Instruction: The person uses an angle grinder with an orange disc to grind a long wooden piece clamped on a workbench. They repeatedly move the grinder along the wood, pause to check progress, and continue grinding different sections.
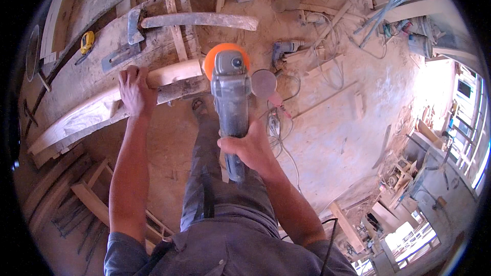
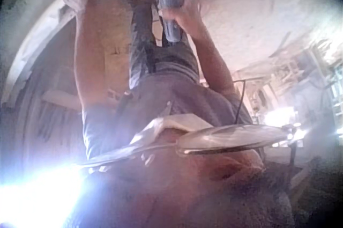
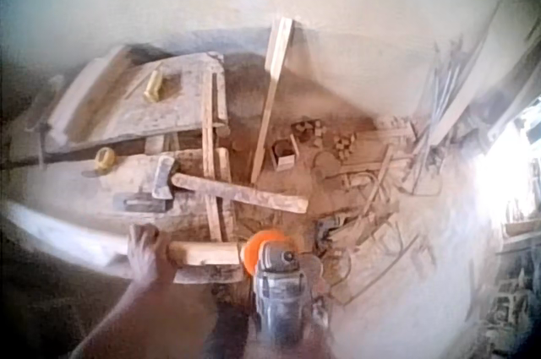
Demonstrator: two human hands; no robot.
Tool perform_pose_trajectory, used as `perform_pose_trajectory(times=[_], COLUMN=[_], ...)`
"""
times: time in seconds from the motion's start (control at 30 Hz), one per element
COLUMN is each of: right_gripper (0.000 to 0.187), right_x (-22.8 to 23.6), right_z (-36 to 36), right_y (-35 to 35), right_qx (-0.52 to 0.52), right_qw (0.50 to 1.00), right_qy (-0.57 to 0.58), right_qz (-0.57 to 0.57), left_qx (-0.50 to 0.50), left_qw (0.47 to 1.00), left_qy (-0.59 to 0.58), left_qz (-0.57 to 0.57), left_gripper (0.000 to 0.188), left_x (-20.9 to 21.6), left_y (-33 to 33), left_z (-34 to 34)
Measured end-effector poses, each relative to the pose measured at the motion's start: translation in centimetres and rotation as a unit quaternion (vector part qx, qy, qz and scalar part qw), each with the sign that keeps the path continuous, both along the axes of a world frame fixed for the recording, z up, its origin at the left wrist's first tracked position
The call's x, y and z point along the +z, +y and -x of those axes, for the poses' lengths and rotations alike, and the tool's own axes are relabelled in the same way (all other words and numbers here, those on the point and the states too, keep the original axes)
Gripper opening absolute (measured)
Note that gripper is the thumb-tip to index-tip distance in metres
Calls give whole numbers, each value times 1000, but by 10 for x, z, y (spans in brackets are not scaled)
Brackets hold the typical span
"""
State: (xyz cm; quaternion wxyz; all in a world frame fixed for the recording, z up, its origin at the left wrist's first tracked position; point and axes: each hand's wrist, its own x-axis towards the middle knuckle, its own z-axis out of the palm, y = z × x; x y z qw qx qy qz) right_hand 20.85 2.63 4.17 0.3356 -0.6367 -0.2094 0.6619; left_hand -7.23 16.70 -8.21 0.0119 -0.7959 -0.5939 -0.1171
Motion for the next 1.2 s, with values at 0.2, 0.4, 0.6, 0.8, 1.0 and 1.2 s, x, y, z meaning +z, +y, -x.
perform_pose_trajectory(times=[0.2, 0.4, 0.6, 0.8, 1.0, 1.2], right_gripper=[53, 61, 63, 61, 58, 55], right_x=[-2, 3, 11, 15, 4, 0], right_z=[-19, -32, -33, -29, -14, 0], right_y=[9, -17, -33, -34, -31, -17], right_qx=[-75, -103, -125, -81, -39, 7], right_qw=[996, 994, 992, 996, 999, 1000], right_qy=[-12, 43, 25, 21, 11, 12], right_qz=[40, 9, 10, 33, 10, 10], left_qx=[-45, -89, -33, -33, -41, -47], left_qw=[984, 911, 870, 938, 960, 973], left_qy=[7, 53, 69, 68, 51, 12], left_qz=[171, 398, 487, 339, 273, 224], left_gripper=[38, 33, 35, 27, 25, 22], left_x=[23, 53, 40, 67, 54, 47], left_y=[3, 50, 66, 44, 28, 18], left_z=[5, 6, 21, -1, 8, 8])
